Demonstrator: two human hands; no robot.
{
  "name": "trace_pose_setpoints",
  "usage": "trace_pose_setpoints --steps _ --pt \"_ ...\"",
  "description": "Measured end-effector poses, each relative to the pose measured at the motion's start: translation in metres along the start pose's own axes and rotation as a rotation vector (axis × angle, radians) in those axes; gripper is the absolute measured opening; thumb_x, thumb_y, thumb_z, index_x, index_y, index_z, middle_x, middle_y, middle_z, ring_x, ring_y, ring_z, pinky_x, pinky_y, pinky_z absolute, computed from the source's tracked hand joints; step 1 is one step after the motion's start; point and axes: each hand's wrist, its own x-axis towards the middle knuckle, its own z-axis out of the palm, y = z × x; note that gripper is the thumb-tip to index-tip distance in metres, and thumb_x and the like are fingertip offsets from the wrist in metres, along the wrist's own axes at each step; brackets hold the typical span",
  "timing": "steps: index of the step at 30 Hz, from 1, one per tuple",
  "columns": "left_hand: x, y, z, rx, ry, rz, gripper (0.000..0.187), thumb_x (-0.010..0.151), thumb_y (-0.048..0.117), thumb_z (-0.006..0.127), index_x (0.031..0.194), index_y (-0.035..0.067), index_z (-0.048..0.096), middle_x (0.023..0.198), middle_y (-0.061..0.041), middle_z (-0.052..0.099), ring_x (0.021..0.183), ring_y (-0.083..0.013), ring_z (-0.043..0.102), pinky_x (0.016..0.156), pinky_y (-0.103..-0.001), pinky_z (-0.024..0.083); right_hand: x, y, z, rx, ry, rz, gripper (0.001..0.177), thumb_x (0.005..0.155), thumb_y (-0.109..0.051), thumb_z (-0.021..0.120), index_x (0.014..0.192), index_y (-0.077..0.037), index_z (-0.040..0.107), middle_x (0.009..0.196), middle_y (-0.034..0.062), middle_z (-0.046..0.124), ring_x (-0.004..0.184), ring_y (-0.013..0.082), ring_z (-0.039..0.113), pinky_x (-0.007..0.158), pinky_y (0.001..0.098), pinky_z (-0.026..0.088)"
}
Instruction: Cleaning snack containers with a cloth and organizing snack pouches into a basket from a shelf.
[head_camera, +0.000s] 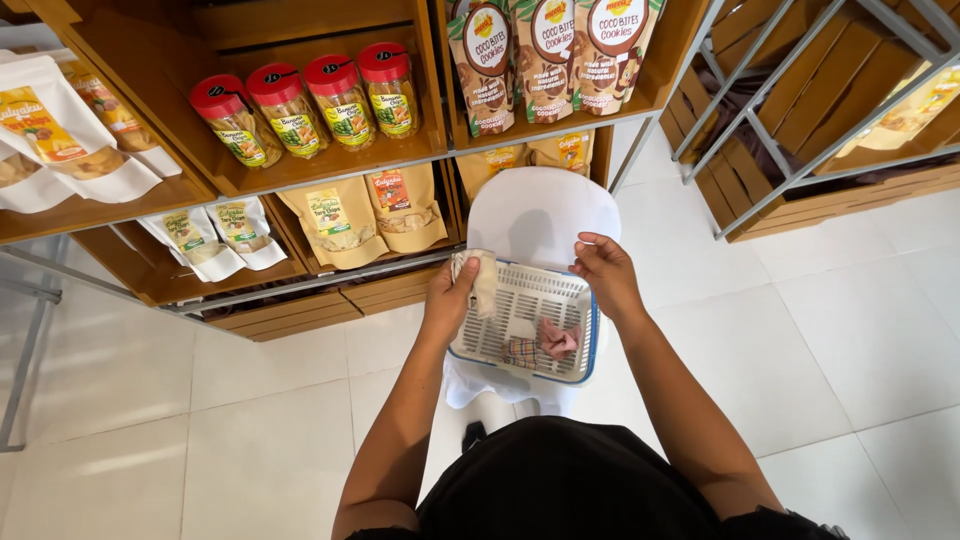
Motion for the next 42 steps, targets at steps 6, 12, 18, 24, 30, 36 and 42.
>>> trace_pose_setpoints --steps 6,12,18,24,30,36,42 --pt "0.030 -0.009 -0.013 -0.028 0.019 -0.079 0.043 0.102 0.033 0.067 0.132 0.003 0.064 0.125 -0.015 0.069 0.120 -0.0214 0.061 0.106 -0.044 0.047 0.008 0.002 0.007 0.011 0.097 0.056 0.020 0.106 -0.023 0.062 0.117 -0.007 0.066 0.079 0.0012 0.059 0.069 0.0123 0.066 0.078 0.0353 0.065" --pt "0.063 -0.029 0.006 0.009 -0.072 -0.066 0.041 0.101 0.031 0.067 0.134 0.006 0.064 0.123 -0.014 0.069 0.120 -0.0235 0.062 0.107 -0.046 0.046 0.030 0.007 -0.011 -0.096 0.155 0.111 0.026 0.103 -0.026 0.066 0.120 -0.006 0.066 0.096 0.0061 0.069 0.080 0.0150 0.071 0.080 0.0357 0.063" --pt "0.106 -0.042 0.069 0.006 -0.219 0.118 0.035 0.105 0.027 0.059 0.137 0.014 0.063 0.123 -0.015 0.070 0.124 -0.0247 0.060 0.108 -0.046 0.045 0.101 0.021 -0.063 -0.130 0.149 0.167 0.032 0.102 -0.025 0.066 0.127 -0.006 0.064 0.108 0.0087 0.069 0.090 0.0201 0.071 0.087 0.0427 0.060" --pt "0.133 -0.007 0.139 0.228 -0.197 0.031 0.040 0.106 0.032 0.053 0.142 0.016 0.056 0.124 -0.029 0.067 0.126 -0.0472 0.058 0.109 -0.056 0.044 0.176 0.042 -0.100 -0.168 0.086 0.275 0.039 0.102 -0.024 0.063 0.135 -0.004 0.058 0.124 0.0118 0.065 0.099 0.0278 0.070 0.092 0.0479 0.057" --pt "0.203 -0.082 0.209 0.397 -0.123 0.011 0.034 0.103 0.037 0.060 0.132 0.020 0.066 0.111 -0.023 0.072 0.117 -0.0445 0.064 0.101 -0.054 0.050 0.227 0.047 -0.127 -0.224 0.028 0.328 0.037 0.101 -0.015 0.059 0.136 -0.003 0.059 0.128 0.0139 0.064 0.101 0.0298 0.071 0.089 0.0460 0.057" --pt "0.203 -0.087 0.237 0.238 -0.026 -0.113 0.029 0.102 0.025 0.054 0.129 0.017 0.063 0.104 -0.023 0.071 0.104 -0.0388 0.070 0.095 -0.049 0.054 0.271 0.082 -0.159 -0.308 -0.014 0.413 0.046 0.101 -0.016 0.062 0.145 -0.008 0.053 0.140 0.0119 0.057 0.108 0.0303 0.070 0.090 0.0449 0.058" --pt "0.203 -0.141 0.209 0.111 0.057 -0.130 0.025 0.103 0.023 0.051 0.124 0.016 0.063 0.089 -0.018 0.069 0.084 -0.0295 0.070 0.082 -0.047 0.057 0.292 0.100 -0.160 -0.410 -0.066 0.459 0.061 0.102 -0.022 0.062 0.156 -0.008 0.038 0.160 0.0205 0.036 0.123 0.0350 0.062 0.098 0.0473 0.056"
